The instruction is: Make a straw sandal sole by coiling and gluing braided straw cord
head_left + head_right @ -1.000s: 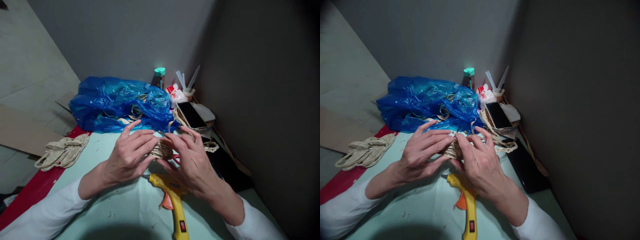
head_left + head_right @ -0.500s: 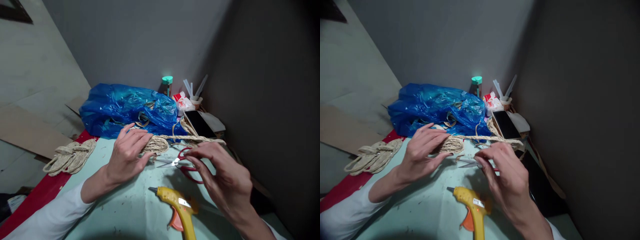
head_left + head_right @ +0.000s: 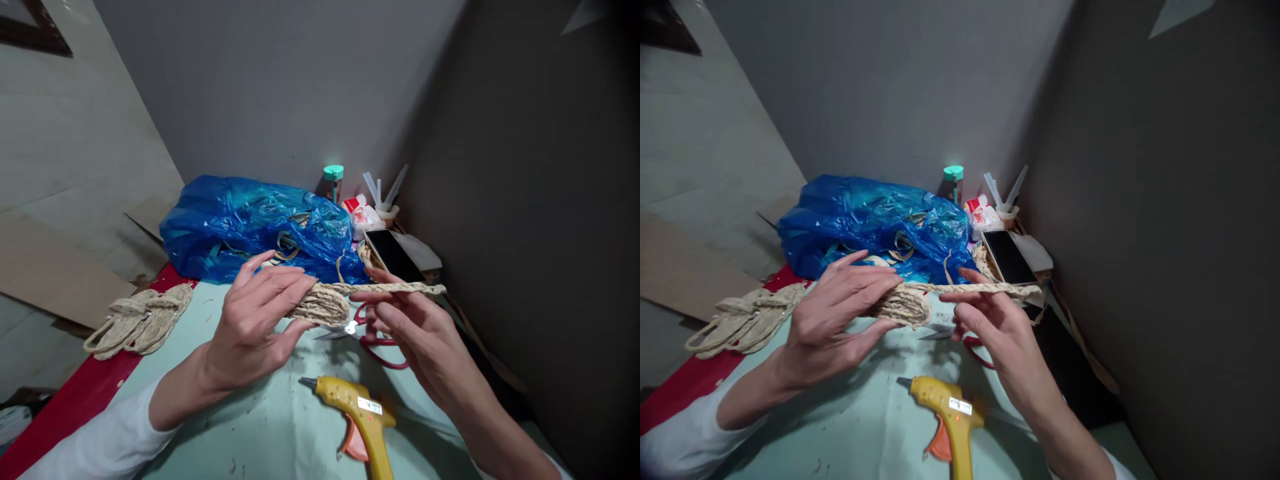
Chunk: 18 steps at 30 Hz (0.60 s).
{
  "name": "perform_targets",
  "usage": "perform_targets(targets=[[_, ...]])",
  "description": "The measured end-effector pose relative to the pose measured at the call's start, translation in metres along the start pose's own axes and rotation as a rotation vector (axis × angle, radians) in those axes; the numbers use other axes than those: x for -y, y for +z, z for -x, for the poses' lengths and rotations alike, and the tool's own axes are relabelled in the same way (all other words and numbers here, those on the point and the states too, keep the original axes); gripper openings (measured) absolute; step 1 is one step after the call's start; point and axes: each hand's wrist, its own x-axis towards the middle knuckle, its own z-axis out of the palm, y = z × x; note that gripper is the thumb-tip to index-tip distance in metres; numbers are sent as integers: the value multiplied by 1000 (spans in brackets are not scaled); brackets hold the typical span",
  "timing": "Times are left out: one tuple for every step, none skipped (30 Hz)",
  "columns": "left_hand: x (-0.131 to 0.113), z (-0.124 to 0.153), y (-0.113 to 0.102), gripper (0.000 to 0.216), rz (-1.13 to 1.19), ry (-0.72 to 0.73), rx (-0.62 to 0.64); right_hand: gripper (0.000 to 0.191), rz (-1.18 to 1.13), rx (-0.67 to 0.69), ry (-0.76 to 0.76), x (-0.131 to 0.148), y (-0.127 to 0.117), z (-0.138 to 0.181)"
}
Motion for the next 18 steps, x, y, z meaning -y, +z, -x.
perform_targets(targets=[[-2, 0, -1, 34, 9, 5, 13, 36, -82, 16, 12, 1, 0, -1], [-4, 0, -1, 34, 19, 11, 25, 35, -126, 16, -9, 4, 1, -2], [-6, 1, -2, 35, 31, 20, 33, 29, -139, 10, -43, 7, 1, -3], [-7, 1, -2, 36, 47, 32, 43, 21, -130, -3, -83, 11, 2, -4], [-9, 2, -2, 37, 68, 50, 49, 15, -110, -11, -111, 17, 3, -5], [-10, 2, -2, 37, 93, 70, 53, 14, -88, -17, -131, 22, 3, -6], [-11, 3, -2, 37, 118, 88, 55, 12, -71, -20, -142, 28, 4, -7], [-13, 4, -1, 36, 141, 103, 58, 11, -55, -23, -153, 33, 5, -8], [-14, 4, -1, 35, 161, 114, 62, 11, -42, -23, -163, 38, 5, -10], [-16, 5, -1, 34, 176, 119, 66, 11, -34, -16, -167, 42, 7, -12], [-17, 5, 0, 34, 188, 123, 72, 10, -36, 2, -165, 45, 8, -15], [-18, 6, 0, 34, 196, 125, 82, 10, -47, 29, -160, 48, 9, -17], [-19, 6, 0, 34, 202, 129, 89, 10, -65, 64, -156, 50, 10, -20], [-20, 6, 0, 34, 205, 134, 96, 11, -89, 100, -152, 51, 11, -22], [-21, 6, 0, 34, 205, 137, 101, 11, -119, 134, -148, 51, 13, -24], [-21, 6, 0, 34, 201, 140, 105, 12, -149, 159, -138, 52, 14, -27], [-22, 6, 1, 34, 197, 142, 110, 13, -174, 176, -127, 52, 15, -29], [-22, 6, 1, 35, 194, 146, 117, 15, -196, 190, -114, 52, 16, -31]])
